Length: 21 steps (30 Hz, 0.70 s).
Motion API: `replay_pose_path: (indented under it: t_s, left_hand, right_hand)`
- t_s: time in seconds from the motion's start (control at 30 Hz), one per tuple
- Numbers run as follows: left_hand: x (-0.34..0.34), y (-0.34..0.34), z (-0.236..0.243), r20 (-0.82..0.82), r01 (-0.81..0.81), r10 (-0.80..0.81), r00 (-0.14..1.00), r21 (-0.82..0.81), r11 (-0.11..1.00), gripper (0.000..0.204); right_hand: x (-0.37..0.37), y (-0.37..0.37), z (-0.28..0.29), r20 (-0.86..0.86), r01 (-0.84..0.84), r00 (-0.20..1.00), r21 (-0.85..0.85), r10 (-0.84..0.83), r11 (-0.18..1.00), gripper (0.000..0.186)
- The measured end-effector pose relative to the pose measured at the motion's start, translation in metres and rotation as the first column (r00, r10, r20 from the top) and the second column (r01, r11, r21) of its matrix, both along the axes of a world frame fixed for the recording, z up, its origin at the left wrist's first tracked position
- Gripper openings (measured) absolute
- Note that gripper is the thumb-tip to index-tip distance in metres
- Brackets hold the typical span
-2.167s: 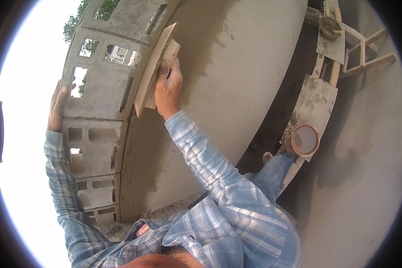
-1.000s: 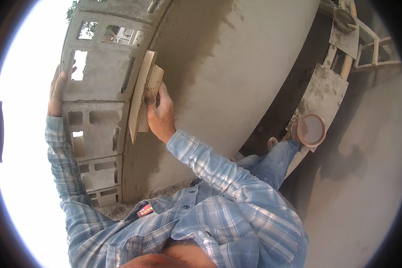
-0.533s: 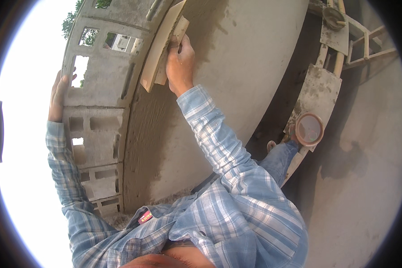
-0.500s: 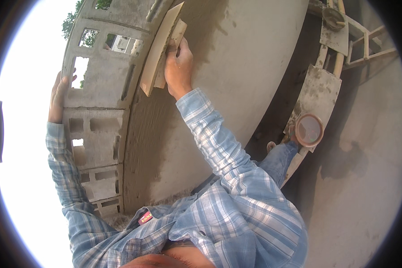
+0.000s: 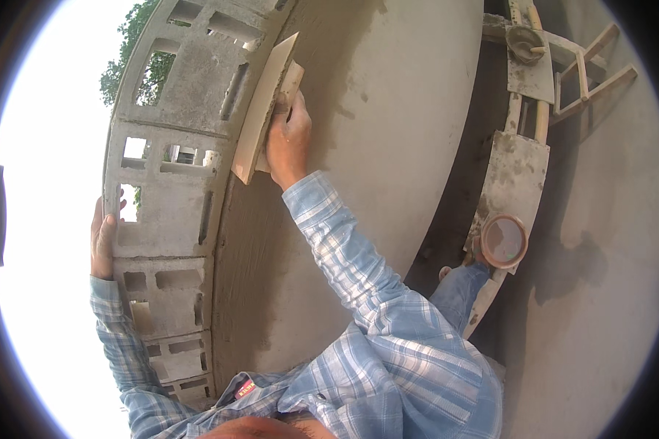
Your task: The person applies wet cement to a curved wall using a trowel and smooths it with a wooden float. The person repeatedly scoops cement from a bucket and spreads it along the wall surface.
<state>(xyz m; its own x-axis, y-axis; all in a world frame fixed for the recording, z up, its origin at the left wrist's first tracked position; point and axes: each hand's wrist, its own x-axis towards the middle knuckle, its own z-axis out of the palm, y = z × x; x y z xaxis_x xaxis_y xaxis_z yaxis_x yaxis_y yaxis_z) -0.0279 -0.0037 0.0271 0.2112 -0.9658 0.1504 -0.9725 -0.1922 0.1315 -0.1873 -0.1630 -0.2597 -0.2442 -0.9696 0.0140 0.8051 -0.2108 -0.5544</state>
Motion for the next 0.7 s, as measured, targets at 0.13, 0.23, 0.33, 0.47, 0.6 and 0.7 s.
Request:
replay_pose_path:
  t_s: [0.13,0.23,0.33,0.47,0.6,0.7]
  left_hand:
    - [0.021,0.005,0.000,0.028,-0.017,0.018,0.999,-0.009,1.000,0.101]
    - [0.019,0.006,0.004,0.051,-0.048,0.049,0.998,-0.009,0.999,0.105]
    - [0.008,-0.001,0.000,0.024,-0.061,0.061,0.998,-0.005,0.998,0.108]
    - [0.003,0.006,0.000,0.013,-0.098,0.098,0.995,-0.006,0.995,0.113]
    - [-0.001,0.004,0.006,0.013,-0.080,0.080,0.997,-0.002,0.997,0.116]
    - [0.005,0.002,0.007,0.007,-0.100,0.100,0.995,0.009,0.995,0.116]
  right_hand:
    - [0.007,0.010,0.005,-0.053,0.057,0.997,0.031,-0.056,0.998,0.051]
    - [-0.016,-0.036,0.005,0.005,0.005,1.000,0.012,-0.005,1.000,0.051]
    - [-0.036,-0.092,0.003,0.068,0.010,0.998,0.028,-0.012,1.000,0.050]
    - [-0.054,-0.158,0.000,0.139,0.017,0.990,0.034,-0.022,0.999,0.040]
    - [-0.105,-0.245,0.002,0.211,-0.015,0.977,-0.011,0.017,1.000,0.029]
    - [-0.120,-0.276,0.001,0.259,-0.043,0.964,-0.064,0.059,0.997,0.028]
